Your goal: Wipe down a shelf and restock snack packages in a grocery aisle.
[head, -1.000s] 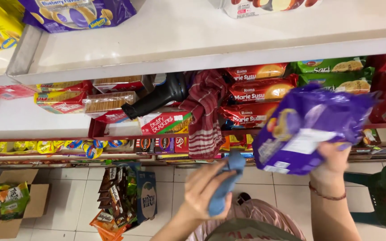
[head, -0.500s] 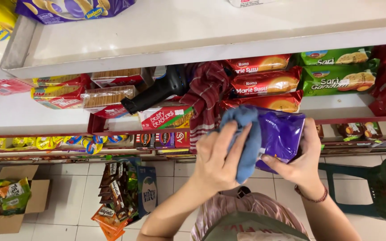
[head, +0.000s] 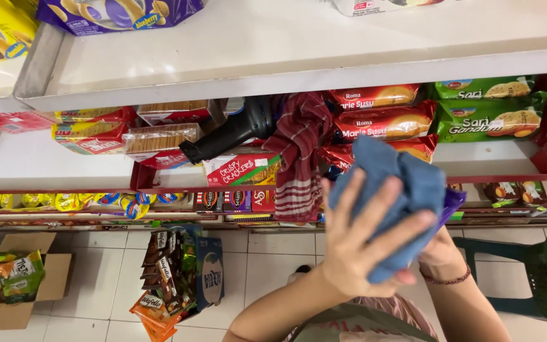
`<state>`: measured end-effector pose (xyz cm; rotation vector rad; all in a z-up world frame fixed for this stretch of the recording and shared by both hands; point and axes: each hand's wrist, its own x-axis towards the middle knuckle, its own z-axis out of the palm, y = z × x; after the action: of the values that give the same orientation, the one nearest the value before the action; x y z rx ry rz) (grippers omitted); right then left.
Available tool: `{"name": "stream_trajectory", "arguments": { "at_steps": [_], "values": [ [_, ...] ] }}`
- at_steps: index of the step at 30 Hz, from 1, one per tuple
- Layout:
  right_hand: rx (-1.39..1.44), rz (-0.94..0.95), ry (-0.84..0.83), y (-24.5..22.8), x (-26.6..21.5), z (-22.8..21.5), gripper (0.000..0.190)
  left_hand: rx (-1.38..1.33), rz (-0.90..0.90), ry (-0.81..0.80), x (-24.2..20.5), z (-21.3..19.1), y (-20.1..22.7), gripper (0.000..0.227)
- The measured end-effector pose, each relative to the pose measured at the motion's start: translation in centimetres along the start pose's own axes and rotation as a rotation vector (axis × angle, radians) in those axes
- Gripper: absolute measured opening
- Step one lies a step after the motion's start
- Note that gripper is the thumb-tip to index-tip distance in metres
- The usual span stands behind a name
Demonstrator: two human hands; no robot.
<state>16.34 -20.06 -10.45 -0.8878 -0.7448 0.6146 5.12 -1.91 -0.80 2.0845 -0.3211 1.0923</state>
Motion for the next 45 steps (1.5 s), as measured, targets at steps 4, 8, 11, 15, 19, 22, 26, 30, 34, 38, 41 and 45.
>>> {"name": "stream_trajectory", "arguments": {
  "at_steps": [4,8,11,15,19,22,26,30,34,38,41,45],
  "values": [
    [0.055,-0.083,0.123,-0.1,0.5,0.1,0.086,0.134,0.173,-0.155,0.5,-0.3,0.9,0.054],
    [0.075,-0.168,0.231,-1.4,2.1,0.6,0.081,0.162,0.225,-0.271,-0.4,-1.4,0.7,0.052],
    [0.095,-0.261,0.338,-2.6,3.0,1.0,0.077,0.152,0.265,-0.324,-2.2,-1.8,-0.3,0.05],
    [0.108,-0.389,0.457,-4.5,3.4,1.5,0.074,0.063,0.248,-0.304,-7.3,-0.9,-4.2,0.049],
    [0.111,-0.496,0.325,-5.6,3.1,0.9,0.082,-0.373,-0.233,-0.1,-8.1,0.1,-4.1,0.055],
    [0.018,-0.51,0.317,-4.1,2.9,4.5,0.089,-0.836,-0.584,0.06,-5.0,1.3,-1.4,0.066],
    [0.368,-0.4,0.167,-2.6,0.6,4.9,0.083,-1.029,-0.707,0.012,-3.8,2.4,0.2,0.065],
    [0.816,-0.246,-0.032,-0.8,-2.3,0.8,0.076,-0.966,-0.737,-0.112,-3.2,2.2,0.4,0.052],
    [1.257,-0.072,-0.24,1.5,-5.7,-5.2,0.069,-0.93,-0.821,-0.219,-3.3,2.4,0.6,0.048],
    [1.681,0.118,-0.459,3.4,-8.6,-11.6,0.063,-0.852,-0.961,-0.301,-4.5,3.9,-0.5,0.047],
    [1.986,0.272,-0.63,5.1,-12.1,-15.1,0.058,-0.795,-1.132,-0.319,-6.1,5.9,-2.8,0.042],
    [2.794,0.6,-1.226,2.7,-12.0,-17.3,0.046,-1.022,-1.072,-0.292,-1.2,6.1,-2.8,0.04]
  ]
}}
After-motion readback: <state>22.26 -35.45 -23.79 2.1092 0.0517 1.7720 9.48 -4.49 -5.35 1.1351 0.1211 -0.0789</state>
